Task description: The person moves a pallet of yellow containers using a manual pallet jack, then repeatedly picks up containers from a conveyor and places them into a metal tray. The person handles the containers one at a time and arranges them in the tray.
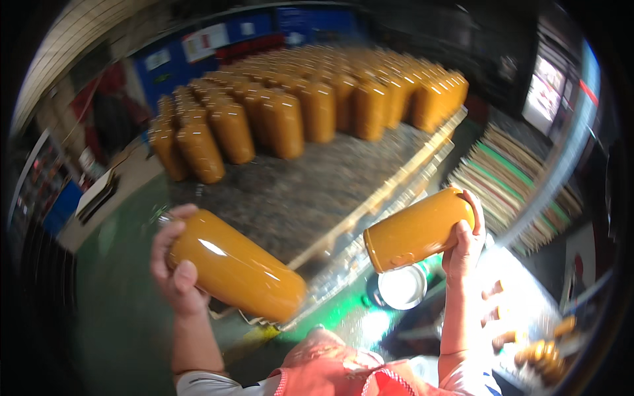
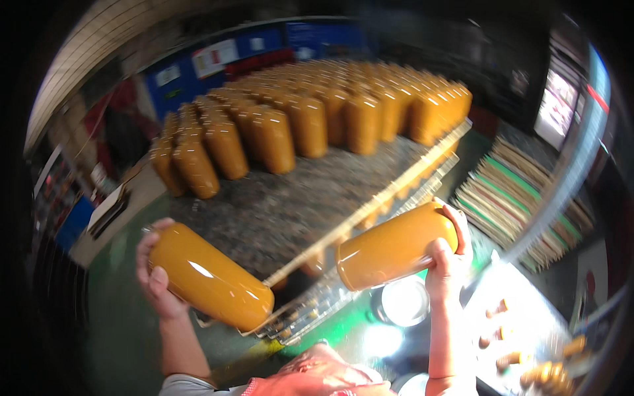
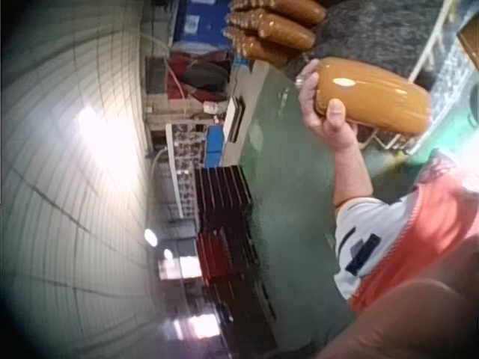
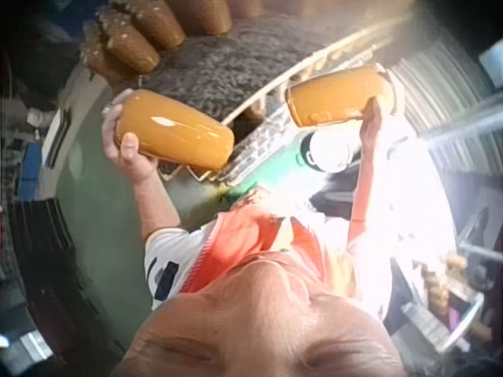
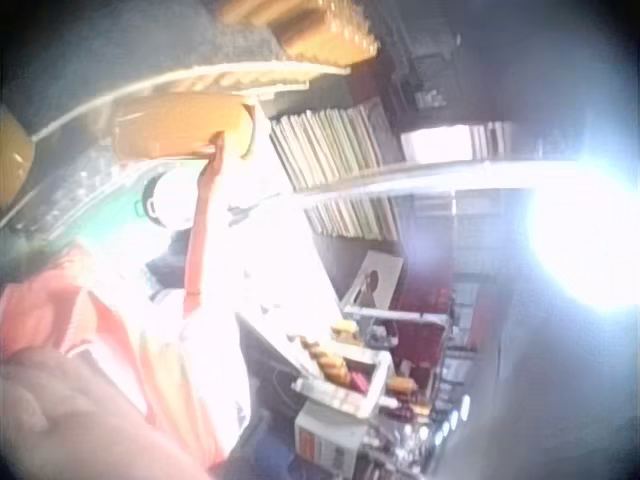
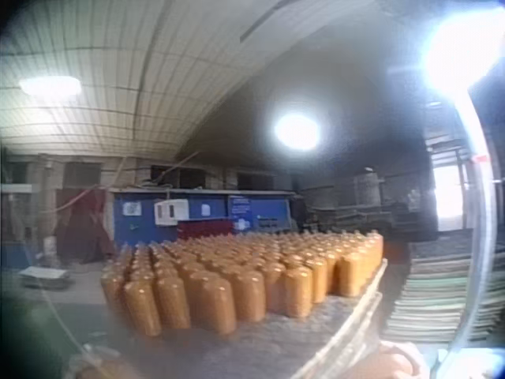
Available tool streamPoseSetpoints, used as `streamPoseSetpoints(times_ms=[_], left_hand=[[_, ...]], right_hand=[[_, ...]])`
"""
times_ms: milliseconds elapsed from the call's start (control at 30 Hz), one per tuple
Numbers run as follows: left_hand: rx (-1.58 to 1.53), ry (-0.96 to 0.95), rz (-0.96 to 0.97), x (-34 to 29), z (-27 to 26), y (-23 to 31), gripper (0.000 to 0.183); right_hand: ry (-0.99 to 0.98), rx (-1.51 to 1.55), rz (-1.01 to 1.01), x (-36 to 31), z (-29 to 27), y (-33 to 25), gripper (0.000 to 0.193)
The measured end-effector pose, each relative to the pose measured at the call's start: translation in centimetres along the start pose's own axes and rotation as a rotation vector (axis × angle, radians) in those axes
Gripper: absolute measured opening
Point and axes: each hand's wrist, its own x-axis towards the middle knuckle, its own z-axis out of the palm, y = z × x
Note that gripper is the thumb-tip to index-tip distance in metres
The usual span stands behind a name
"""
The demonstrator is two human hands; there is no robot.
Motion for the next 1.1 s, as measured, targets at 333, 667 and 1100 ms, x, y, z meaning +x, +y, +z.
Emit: streamPoseSetpoints(times_ms=[333, 667, 1100], left_hand=[[-0.917, -0.628, -1.717, -32.1, 26.5, -12.9, 0.034], [-0.294, -1.965, -0.328, -52.8, 41.1, -15.4, 0.026], [-0.212, -1.503, -2.689, -56.3, 56.3, -13.6, 0.049]], right_hand=[[0.882, 0.372, 0.71, -33.9, -34.1, -5.1, 0.032], [1.2, 0.54, 0.734, -50.2, -40.3, -9.4, 0.043], [1.247, 0.377, 0.271, -61.3, -49.4, -8.7, 0.043]])
